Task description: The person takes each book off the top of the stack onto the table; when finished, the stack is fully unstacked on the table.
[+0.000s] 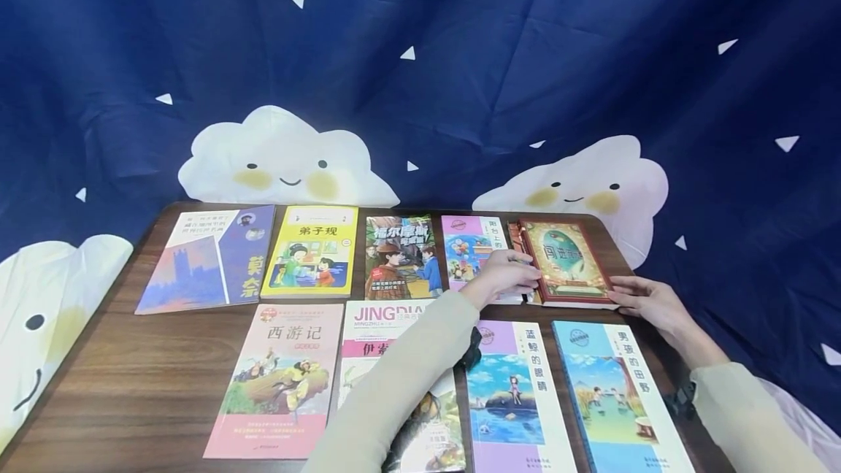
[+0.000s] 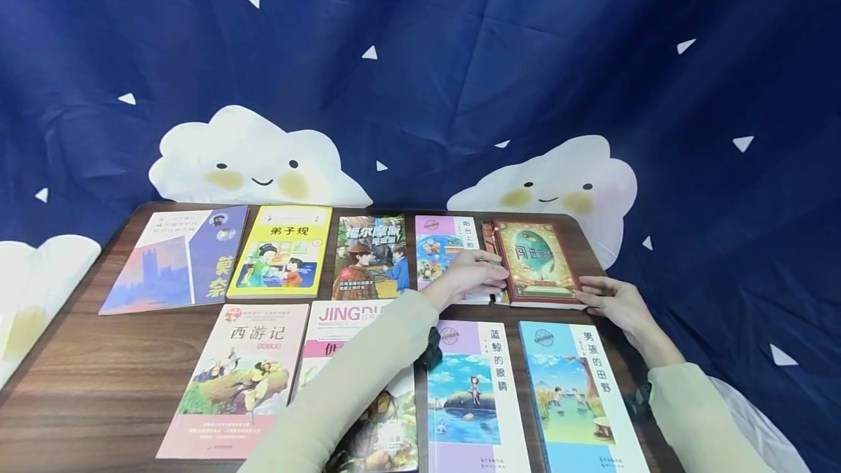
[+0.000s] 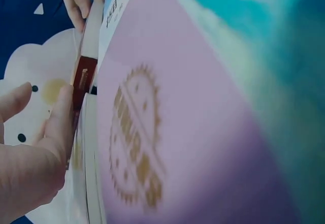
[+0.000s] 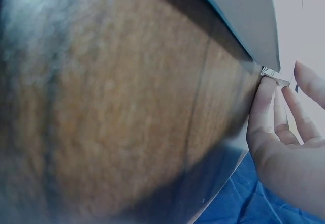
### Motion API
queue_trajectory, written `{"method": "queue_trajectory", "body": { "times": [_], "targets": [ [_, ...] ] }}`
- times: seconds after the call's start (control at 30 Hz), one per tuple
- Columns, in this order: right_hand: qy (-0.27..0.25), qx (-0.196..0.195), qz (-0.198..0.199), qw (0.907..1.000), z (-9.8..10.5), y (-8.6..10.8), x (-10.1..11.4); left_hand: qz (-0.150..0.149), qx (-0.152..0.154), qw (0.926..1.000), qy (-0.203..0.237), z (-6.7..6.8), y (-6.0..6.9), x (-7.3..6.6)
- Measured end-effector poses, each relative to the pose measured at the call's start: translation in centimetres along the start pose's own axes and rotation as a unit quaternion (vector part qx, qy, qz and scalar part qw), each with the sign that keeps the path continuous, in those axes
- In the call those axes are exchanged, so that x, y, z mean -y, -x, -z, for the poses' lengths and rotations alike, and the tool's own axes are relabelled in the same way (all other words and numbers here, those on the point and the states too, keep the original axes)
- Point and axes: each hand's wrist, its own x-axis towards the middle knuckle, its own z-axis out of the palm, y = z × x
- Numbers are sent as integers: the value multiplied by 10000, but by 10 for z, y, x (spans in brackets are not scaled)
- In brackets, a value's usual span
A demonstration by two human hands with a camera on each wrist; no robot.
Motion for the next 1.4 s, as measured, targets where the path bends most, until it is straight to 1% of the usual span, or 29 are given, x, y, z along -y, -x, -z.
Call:
{"method": "queue_trajectory", "body": {
  "times": [0.1,0.33,0.57,0.83,0.9,0.97,1.1,1.2,1.27,1.4],
  "targets": [
    [21,-34,-47,10000,0,-1,-1,59,-33,10000,27,-4,-2,1],
    [15,-58,-67,10000,-1,0,-1,154,-239,9991,321,-9,-2,3],
    [31,-77,-113,9999,-3,1,3,224,-550,9981,141,-15,1,4],
    [-89,-63,-117,9999,-2,1,2,210,-981,9949,34,-30,9,1],
    [-122,-63,-119,9998,-3,1,1,225,-1044,9943,65,-32,11,-1],
    [-157,-60,-118,9998,-2,0,-1,229,-1106,9934,189,-35,12,-2],
    [-250,-51,-122,9996,-2,0,-2,227,-1026,9934,460,-37,11,-5],
    [-318,-39,-89,9994,-2,-1,-1,198,-930,9942,512,-39,10,-6],
    [-365,-46,-94,9993,-2,-1,0,176,-974,9939,481,-42,10,-6],
    [-323,-51,-94,9994,-2,-1,-1,184,-1191,9915,498,-45,10,-5]
  ]
}}
